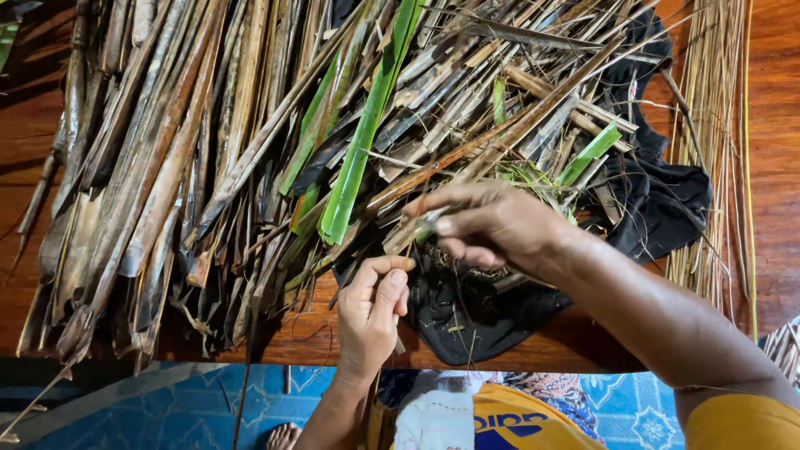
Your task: The person strips dried palm leaves over a wooden table using a knife. They hold the leaves with one hand and use the knife to peel away the outer layers, separating the fibrous strands from the main stalk.
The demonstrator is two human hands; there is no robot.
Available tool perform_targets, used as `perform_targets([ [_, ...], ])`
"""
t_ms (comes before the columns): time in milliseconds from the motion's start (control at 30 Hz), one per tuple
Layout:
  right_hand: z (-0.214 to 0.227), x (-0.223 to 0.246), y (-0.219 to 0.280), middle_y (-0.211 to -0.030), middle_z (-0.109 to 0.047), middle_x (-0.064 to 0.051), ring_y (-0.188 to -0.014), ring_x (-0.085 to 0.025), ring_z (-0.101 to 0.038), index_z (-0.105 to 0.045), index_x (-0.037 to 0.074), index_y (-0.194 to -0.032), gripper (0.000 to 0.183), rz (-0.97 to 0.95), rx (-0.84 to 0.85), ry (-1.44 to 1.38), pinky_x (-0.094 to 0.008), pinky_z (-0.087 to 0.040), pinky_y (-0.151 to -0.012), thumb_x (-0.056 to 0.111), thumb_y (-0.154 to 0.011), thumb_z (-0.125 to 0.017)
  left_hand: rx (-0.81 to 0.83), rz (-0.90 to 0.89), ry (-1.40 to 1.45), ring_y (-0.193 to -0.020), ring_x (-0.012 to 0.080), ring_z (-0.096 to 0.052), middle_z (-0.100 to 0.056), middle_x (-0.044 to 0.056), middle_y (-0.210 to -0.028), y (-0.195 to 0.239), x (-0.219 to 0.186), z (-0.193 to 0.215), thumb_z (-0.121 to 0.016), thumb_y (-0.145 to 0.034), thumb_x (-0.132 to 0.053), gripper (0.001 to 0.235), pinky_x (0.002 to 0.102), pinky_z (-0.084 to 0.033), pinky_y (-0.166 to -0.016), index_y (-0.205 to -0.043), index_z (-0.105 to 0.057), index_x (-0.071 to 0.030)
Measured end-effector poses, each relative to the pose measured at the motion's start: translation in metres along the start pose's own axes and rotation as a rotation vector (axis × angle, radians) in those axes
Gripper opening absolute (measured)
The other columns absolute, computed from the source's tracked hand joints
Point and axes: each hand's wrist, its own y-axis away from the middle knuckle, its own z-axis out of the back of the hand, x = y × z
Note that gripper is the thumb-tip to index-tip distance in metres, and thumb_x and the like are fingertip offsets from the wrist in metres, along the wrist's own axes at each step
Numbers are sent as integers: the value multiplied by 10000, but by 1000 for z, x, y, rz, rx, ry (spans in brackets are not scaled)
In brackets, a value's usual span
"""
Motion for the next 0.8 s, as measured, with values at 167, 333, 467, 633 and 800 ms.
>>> perform_targets([
  [167,0,5,3,-585,-659,-158,-357,-130,-488,-766,-33,-1176,287,2,-72,21,-213,-342,-285,-60,-938,-608,54,133,264,-486,87,-396,-442,19,-560,-2,-2,-1,-537,-1026,-197,258,214,-295,-410,-1069,-670,20],
  [333,2,-20,-4,-606,-681,-134,-370,-99,-543,-717,-106,-1156,263,-35,120,-27,-180,-360,-288,-44,-907,-662,40,199,418,-464,79,-393,-457,13,-546,-6,2,-2,-578,-1007,-183,199,200,-292,-396,-1026,-658,-2],
  [467,-5,13,4,-586,-664,-134,-359,-101,-494,-789,-50,-1135,244,-43,-123,44,-186,-339,-278,-27,-971,-609,68,140,257,-499,82,-406,-449,13,-570,-3,1,1,-554,-1015,-199,245,211,-280,-427,-1061,-671,11],
  [633,2,42,8,-792,-746,-167,-360,-85,-393,-755,-26,-1081,240,-4,-400,64,-203,-255,-274,-28,-1022,-523,107,-24,69,-507,102,-471,-503,16,-583,6,3,5,-517,-1038,-182,254,231,-399,-508,-1057,-674,18],
  [800,8,33,14,-582,-590,-34,-368,-65,-397,-707,-23,-1174,323,192,-244,21,-207,-289,-260,-55,-969,-460,12,-151,-213,-504,94,-573,-617,-2,-624,6,5,0,-525,-1022,-189,231,242,-494,-521,-1070,-700,-46],
])
